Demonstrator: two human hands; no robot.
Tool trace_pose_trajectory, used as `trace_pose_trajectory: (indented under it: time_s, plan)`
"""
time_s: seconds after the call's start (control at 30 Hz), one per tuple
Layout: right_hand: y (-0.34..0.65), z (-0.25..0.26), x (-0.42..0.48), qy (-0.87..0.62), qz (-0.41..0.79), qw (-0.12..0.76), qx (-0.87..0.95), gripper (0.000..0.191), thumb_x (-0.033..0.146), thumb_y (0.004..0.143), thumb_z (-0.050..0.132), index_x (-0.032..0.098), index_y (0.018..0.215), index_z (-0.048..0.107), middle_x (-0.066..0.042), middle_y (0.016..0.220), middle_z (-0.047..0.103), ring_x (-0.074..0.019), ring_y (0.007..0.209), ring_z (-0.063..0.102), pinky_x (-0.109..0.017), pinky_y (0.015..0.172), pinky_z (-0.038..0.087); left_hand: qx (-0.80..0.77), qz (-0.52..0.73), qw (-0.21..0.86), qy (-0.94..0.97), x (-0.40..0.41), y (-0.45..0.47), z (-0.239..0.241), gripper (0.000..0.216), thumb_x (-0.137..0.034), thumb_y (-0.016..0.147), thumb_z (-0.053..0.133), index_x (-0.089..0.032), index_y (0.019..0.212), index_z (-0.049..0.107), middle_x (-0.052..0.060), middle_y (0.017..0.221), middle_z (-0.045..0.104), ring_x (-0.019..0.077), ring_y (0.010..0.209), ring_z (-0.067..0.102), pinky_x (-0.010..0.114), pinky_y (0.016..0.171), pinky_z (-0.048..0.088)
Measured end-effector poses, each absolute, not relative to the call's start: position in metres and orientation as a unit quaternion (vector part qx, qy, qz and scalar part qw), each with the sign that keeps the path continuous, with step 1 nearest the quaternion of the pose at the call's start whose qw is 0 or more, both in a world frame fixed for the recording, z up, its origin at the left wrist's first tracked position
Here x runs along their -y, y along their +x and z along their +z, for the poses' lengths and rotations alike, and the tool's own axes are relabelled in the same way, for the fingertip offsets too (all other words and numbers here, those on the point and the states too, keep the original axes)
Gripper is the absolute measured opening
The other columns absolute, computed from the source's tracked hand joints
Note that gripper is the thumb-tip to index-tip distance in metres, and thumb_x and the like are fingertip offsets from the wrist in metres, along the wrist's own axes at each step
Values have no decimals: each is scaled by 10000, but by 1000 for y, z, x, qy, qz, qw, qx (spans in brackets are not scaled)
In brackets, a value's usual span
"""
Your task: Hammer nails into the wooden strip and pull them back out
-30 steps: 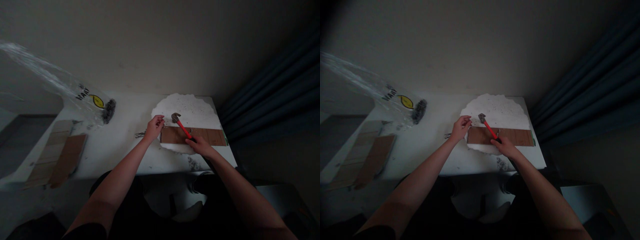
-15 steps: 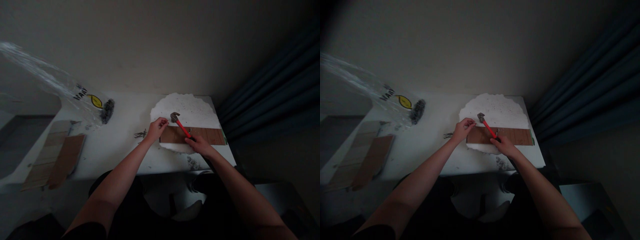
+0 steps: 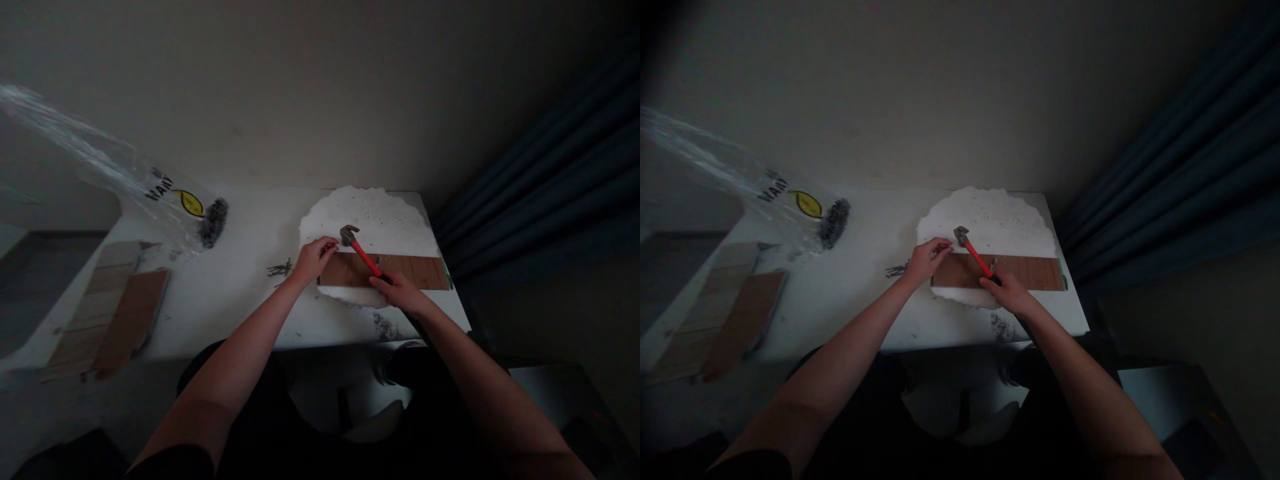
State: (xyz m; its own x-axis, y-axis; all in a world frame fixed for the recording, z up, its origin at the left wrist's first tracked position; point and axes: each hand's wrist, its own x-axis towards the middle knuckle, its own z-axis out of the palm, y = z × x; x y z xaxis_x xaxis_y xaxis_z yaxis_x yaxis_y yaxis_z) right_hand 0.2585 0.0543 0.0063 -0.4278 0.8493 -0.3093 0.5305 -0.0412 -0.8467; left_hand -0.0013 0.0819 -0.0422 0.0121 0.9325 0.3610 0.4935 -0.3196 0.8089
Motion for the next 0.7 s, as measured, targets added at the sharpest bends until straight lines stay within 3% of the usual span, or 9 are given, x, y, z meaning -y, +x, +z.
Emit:
trace_pose_trajectory:
  time_s: [0.7]
  plan:
    - [260,1,-55,-513,517,159,667,421,599,854,558,183,797,589,29,577,475,-104,490,407,-254,447,279,-524,464,243,671,-81,-2,-44,178,-297,914,584,-206,1035,677,45,990,739,163,892,699,316,873,550]
